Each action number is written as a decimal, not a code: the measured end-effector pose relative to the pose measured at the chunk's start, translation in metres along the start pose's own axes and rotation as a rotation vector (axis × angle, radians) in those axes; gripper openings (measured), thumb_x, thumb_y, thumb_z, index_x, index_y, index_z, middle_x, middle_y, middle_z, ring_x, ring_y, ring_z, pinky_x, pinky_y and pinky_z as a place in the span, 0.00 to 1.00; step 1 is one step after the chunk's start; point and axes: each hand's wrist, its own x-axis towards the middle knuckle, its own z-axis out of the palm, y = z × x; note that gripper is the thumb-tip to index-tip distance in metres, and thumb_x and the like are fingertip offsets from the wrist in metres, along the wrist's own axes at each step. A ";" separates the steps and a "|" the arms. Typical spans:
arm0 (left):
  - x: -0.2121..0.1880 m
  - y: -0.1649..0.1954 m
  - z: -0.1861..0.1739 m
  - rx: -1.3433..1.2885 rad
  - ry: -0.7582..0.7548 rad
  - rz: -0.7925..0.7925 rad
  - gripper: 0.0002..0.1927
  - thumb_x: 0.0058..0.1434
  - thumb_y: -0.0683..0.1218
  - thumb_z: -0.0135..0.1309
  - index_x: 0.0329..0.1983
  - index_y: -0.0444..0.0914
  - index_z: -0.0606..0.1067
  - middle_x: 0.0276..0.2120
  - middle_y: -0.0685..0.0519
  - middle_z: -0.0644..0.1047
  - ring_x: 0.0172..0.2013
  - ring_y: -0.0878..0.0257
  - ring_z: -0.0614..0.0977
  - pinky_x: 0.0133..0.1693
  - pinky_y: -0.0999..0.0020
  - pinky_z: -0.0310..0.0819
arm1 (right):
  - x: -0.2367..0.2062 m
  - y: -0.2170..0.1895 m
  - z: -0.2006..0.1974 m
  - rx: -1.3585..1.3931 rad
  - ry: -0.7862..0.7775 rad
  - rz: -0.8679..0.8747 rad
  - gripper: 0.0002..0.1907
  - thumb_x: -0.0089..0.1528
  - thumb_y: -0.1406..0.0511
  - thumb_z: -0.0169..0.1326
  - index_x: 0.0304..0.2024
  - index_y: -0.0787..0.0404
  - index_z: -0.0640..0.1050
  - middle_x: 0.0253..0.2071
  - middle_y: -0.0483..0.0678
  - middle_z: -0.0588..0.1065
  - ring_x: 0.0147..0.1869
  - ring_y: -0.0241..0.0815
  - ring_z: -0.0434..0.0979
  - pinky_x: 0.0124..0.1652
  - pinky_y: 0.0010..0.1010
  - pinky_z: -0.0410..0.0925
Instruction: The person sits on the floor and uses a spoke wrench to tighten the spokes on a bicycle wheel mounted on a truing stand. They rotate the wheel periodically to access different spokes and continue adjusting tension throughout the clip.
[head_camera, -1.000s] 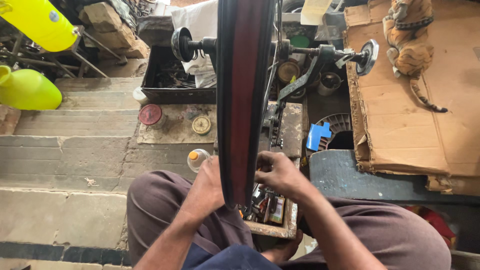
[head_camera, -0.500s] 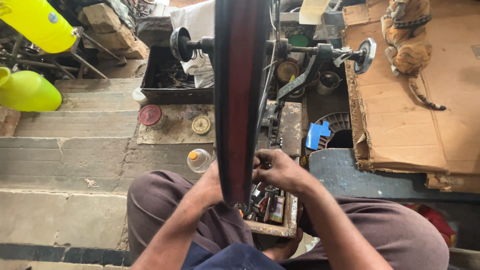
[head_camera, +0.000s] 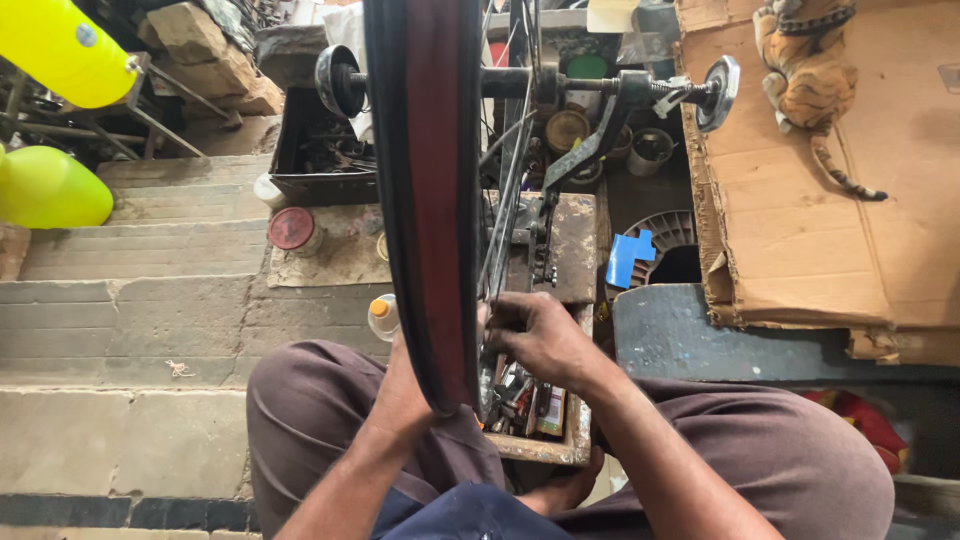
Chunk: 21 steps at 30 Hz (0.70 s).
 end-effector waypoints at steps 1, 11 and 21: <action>0.000 0.000 0.000 0.055 0.014 0.068 0.12 0.60 0.45 0.59 0.45 0.34 0.78 0.34 0.48 0.81 0.37 0.61 0.83 0.39 0.65 0.78 | 0.001 -0.001 0.001 0.008 0.058 0.031 0.11 0.61 0.69 0.59 0.45 0.67 0.83 0.35 0.48 0.83 0.37 0.31 0.78 0.38 0.25 0.74; -0.004 -0.032 0.005 -0.003 0.040 0.295 0.21 0.60 0.42 0.60 0.57 0.32 0.74 0.48 0.46 0.80 0.50 0.59 0.82 0.52 0.64 0.75 | -0.005 -0.012 -0.017 -0.038 0.363 0.319 0.11 0.57 0.67 0.61 0.41 0.67 0.83 0.32 0.48 0.83 0.30 0.33 0.82 0.31 0.26 0.76; 0.014 -0.091 0.023 -0.003 0.011 0.186 0.17 0.58 0.41 0.60 0.50 0.33 0.75 0.40 0.52 0.80 0.42 0.65 0.81 0.42 0.68 0.77 | -0.006 -0.011 -0.010 -0.173 0.350 0.356 0.13 0.58 0.65 0.64 0.43 0.66 0.82 0.32 0.48 0.83 0.29 0.35 0.82 0.30 0.27 0.74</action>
